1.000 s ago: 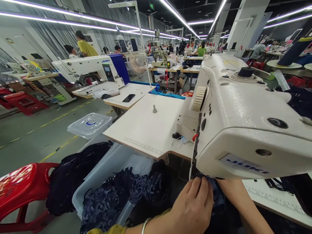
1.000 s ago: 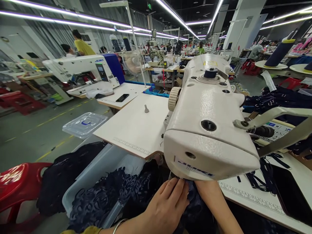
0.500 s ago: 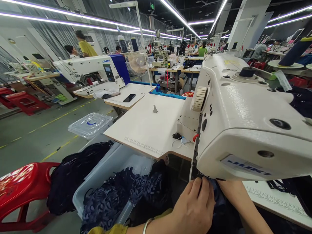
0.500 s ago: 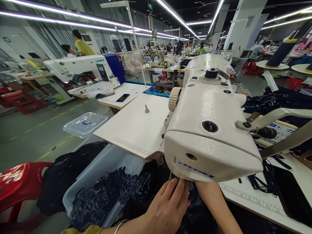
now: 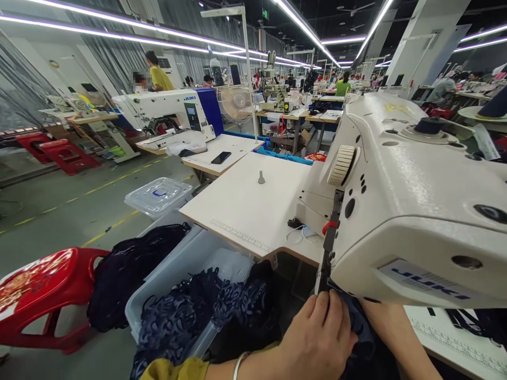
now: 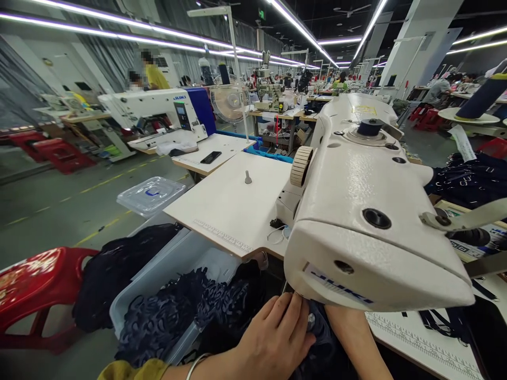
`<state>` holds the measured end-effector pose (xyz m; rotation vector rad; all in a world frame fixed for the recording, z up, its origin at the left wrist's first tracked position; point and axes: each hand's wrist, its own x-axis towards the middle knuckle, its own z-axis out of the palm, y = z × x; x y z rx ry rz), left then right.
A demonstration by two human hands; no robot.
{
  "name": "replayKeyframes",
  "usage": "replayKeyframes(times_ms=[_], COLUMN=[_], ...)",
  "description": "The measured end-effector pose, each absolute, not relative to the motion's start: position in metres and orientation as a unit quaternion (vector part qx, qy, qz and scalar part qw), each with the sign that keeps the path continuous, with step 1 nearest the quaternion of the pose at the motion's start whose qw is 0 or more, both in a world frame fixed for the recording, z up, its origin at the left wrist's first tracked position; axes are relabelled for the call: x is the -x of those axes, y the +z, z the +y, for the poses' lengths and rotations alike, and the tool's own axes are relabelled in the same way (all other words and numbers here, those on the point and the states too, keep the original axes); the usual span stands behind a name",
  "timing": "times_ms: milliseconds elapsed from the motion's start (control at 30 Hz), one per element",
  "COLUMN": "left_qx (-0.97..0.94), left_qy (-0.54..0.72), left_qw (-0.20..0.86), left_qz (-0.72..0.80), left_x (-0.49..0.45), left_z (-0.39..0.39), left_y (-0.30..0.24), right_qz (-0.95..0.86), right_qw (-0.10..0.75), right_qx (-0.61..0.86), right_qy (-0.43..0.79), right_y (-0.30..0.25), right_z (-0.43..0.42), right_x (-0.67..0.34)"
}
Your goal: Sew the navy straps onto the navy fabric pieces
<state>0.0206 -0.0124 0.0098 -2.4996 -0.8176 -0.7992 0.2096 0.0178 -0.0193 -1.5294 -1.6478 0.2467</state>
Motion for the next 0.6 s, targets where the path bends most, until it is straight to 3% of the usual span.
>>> replayKeyframes(times_ms=[300, 600], left_qx=[0.921, 0.916], left_qy=[-0.227, -0.246], left_qw=[0.174, 0.182], left_qz=[-0.265, -0.260], left_x=[-0.014, -0.016], left_z=[-0.011, -0.012], left_y=[0.010, 0.009], right_qz=[-0.656, -0.671], right_qw=[0.416, 0.398], right_qx=[0.618, 0.615], right_qy=[0.120, 0.117], right_y=[-0.018, -0.004], right_z=[0.015, 0.016], right_x=[-0.210, -0.208])
